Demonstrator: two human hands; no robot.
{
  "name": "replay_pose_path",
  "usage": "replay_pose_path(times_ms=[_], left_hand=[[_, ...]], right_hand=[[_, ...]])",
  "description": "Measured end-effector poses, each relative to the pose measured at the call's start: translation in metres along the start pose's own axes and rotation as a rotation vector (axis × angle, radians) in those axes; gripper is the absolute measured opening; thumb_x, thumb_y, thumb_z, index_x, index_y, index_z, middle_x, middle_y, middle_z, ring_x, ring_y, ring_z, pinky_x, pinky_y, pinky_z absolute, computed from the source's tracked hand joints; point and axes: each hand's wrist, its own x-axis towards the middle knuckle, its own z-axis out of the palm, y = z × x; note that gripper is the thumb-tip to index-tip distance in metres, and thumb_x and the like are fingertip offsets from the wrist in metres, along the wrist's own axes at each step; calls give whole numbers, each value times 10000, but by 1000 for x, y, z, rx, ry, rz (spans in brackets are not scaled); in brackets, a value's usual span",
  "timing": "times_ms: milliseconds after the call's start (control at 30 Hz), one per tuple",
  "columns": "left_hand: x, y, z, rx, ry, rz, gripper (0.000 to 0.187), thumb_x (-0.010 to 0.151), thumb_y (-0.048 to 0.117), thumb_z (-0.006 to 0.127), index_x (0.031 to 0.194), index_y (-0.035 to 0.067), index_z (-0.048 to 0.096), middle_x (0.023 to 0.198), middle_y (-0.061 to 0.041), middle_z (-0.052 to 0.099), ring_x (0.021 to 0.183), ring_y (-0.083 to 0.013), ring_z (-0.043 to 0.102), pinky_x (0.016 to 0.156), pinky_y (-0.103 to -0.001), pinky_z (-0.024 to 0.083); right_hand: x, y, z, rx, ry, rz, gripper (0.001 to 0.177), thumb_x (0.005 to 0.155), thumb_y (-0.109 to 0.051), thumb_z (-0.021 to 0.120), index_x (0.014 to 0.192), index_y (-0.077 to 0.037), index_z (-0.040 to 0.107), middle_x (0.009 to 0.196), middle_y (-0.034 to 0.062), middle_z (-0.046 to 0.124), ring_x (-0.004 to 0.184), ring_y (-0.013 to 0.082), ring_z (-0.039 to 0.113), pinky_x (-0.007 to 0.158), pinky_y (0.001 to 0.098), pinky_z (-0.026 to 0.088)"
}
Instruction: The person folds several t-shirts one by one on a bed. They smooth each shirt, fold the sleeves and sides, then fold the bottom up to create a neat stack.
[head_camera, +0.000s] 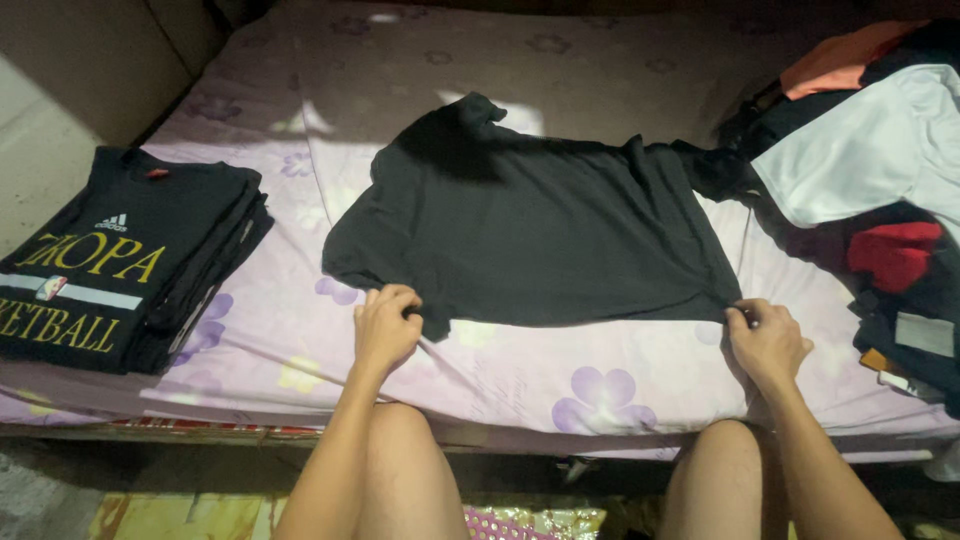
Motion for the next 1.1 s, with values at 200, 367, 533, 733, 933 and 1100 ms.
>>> replay_pose_path(times_ms=[200, 367, 533, 733, 933, 1100], left_hand=[[-17, -48, 3, -805, 145, -503, 217, 960, 200, 632, 819, 57, 716, 801, -132, 682, 727, -223, 620, 674, -331, 460], [-21, -14, -15, -360, 193, -601, 326, 858, 327, 744, 964, 19, 725, 928, -172, 693, 843, -300, 634, 742, -384, 480], [-20, 21, -26, 34, 122, 28, 440, 630, 363, 855, 953, 83, 752, 1076, -194, 706, 963, -382, 637, 830, -488, 489], [-27, 4, -25, -291, 154, -553, 228, 829, 230, 717, 1017, 104, 687, 1005, -95, 735, 945, -284, 703, 874, -396, 548], [-51, -16, -7, -117, 158, -330, 215, 789, 134, 755, 970, 55, 669, 920, -111, 676, 884, -292, 637, 790, -406, 511], [-50, -41, -14, -577, 588, -854, 181, 890, 88, 652, 1043, 6, 603, 883, -117, 619, 805, -323, 572, 735, -445, 467]], right_hand=[[-8, 13, 6, 302, 233, 79, 282, 954, -293, 662, 1050, -28, 665, 951, 120, 723, 946, 320, 701, 887, 434, 520], [-11, -6, -6, 17, 179, -57, 390, 832, -386, 794, 1130, -134, 775, 942, 138, 725, 893, 352, 693, 824, 483, 487], [-12, 3, -1, 99, 151, -84, 196, 811, -200, 754, 1002, -175, 791, 1108, 122, 712, 989, 324, 702, 882, 459, 503], [-12, 30, 0, 534, 18, -25, 298, 791, -113, 666, 1080, -107, 739, 1121, 109, 714, 997, 265, 695, 929, 376, 532], [-17, 24, -4, 264, -27, -45, 345, 786, -271, 800, 1064, -65, 788, 1113, 168, 722, 929, 326, 687, 849, 427, 527], [-22, 42, -7, 190, 8, 85, 345, 852, -312, 771, 1024, -14, 780, 977, 206, 733, 968, 362, 700, 909, 442, 534]])
